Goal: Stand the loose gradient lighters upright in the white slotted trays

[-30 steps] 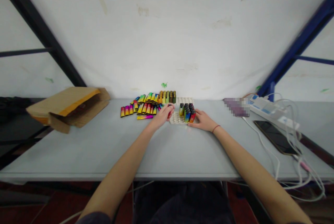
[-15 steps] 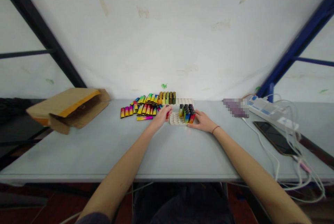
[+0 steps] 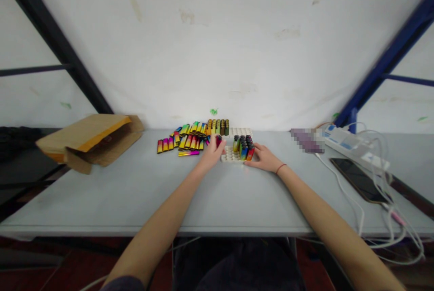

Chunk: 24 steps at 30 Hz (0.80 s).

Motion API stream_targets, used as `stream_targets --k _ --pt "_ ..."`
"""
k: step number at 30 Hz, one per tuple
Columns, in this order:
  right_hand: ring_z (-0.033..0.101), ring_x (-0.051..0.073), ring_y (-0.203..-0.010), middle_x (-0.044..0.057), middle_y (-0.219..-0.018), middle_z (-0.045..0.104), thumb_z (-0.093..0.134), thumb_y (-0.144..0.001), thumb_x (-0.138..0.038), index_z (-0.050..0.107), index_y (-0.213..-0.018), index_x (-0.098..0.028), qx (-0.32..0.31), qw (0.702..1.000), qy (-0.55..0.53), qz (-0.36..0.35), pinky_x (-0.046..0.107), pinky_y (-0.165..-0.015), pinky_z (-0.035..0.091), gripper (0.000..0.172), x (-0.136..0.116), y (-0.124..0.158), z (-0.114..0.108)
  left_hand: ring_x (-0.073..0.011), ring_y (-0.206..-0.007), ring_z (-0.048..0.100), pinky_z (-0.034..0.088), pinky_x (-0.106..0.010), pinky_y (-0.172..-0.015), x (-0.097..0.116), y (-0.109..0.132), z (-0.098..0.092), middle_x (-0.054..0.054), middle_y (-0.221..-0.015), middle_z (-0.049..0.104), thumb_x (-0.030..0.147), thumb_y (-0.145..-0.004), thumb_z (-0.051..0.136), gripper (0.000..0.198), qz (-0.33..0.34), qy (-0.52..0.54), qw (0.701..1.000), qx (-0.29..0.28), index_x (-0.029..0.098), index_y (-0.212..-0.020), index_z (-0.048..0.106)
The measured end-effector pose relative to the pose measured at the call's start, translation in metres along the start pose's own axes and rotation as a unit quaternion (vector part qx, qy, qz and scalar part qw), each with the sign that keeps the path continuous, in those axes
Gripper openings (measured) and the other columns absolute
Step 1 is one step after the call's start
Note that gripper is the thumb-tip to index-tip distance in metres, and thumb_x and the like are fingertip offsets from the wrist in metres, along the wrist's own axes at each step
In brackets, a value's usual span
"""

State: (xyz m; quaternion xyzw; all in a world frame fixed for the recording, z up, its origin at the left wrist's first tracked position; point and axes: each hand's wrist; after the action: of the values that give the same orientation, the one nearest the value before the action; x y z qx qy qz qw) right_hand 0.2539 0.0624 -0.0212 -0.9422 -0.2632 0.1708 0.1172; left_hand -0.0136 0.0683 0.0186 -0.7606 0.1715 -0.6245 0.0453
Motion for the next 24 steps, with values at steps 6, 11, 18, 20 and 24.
stream_targets --k 6,11,18,20,24 --pt "0.058 0.038 -0.128 0.019 -0.143 0.059 0.066 -0.086 -0.07 0.058 -0.141 -0.017 0.01 1.0 -0.002 0.002 0.053 -0.11 0.046 0.077 0.0 0.0 0.001 -0.023 -0.119 0.057 0.047 -0.037 -0.107 0.008 0.002 -0.001 -0.008 -0.116 0.058 0.033 -0.09 0.066 0.033 0.108 -0.136 0.985 -0.02 0.022 -0.12 0.069" --pt "0.058 0.038 -0.128 0.019 -0.144 0.058 0.064 -0.087 -0.071 0.058 -0.142 -0.017 0.006 1.0 -0.004 0.0 0.054 -0.11 0.046 0.078 0.001 0.0 0.001 -0.0204 -0.102 0.062 0.055 -0.029 -0.084 0.012 0.004 0.003 -0.007 -0.112 0.062 0.032 -0.087 0.069 0.027 0.093 -0.115 0.989 -0.033 0.021 -0.111 0.072" --pt "0.059 0.037 -0.126 0.019 -0.141 0.059 0.065 -0.087 -0.071 0.06 -0.139 -0.018 0.004 1.0 -0.001 0.002 0.052 -0.109 0.047 0.074 0.001 0.0 0.001 -0.0187 -0.09 0.064 0.056 -0.03 -0.081 0.017 0.006 0.015 -0.005 -0.101 0.064 0.031 -0.084 0.075 0.015 0.103 -0.128 0.986 0.023 0.019 -0.093 0.071" --pt "0.058 0.037 -0.126 0.019 -0.141 0.059 0.065 -0.086 -0.071 0.06 -0.138 -0.018 0.002 1.0 -0.002 0.003 0.052 -0.109 0.047 0.074 0.001 0.0 0.0 -0.0188 -0.092 0.066 0.058 -0.03 -0.081 0.018 0.005 0.016 -0.007 -0.11 0.066 0.031 -0.085 0.073 0.021 0.108 -0.12 0.987 0.004 0.02 -0.102 0.071" --pt "0.059 0.038 -0.126 0.02 -0.14 0.06 0.065 -0.087 -0.071 0.061 -0.136 -0.016 -0.003 1.0 0.0 0.004 0.052 -0.109 0.047 0.074 -0.001 0.0 -0.001 -0.0188 -0.094 0.069 0.06 -0.033 -0.086 0.014 0.004 0.017 -0.008 -0.117 0.069 0.024 -0.086 0.071 0.03 0.095 -0.099 0.99 -0.012 0.021 -0.115 0.068"
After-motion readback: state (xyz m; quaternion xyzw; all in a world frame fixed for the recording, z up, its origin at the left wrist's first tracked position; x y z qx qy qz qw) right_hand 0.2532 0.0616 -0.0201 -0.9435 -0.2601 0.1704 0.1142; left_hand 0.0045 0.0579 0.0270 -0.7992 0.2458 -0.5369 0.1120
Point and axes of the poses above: each hand's wrist, its own y-axis away from the middle knuckle, its own z-axis out of the palm, x = y × z
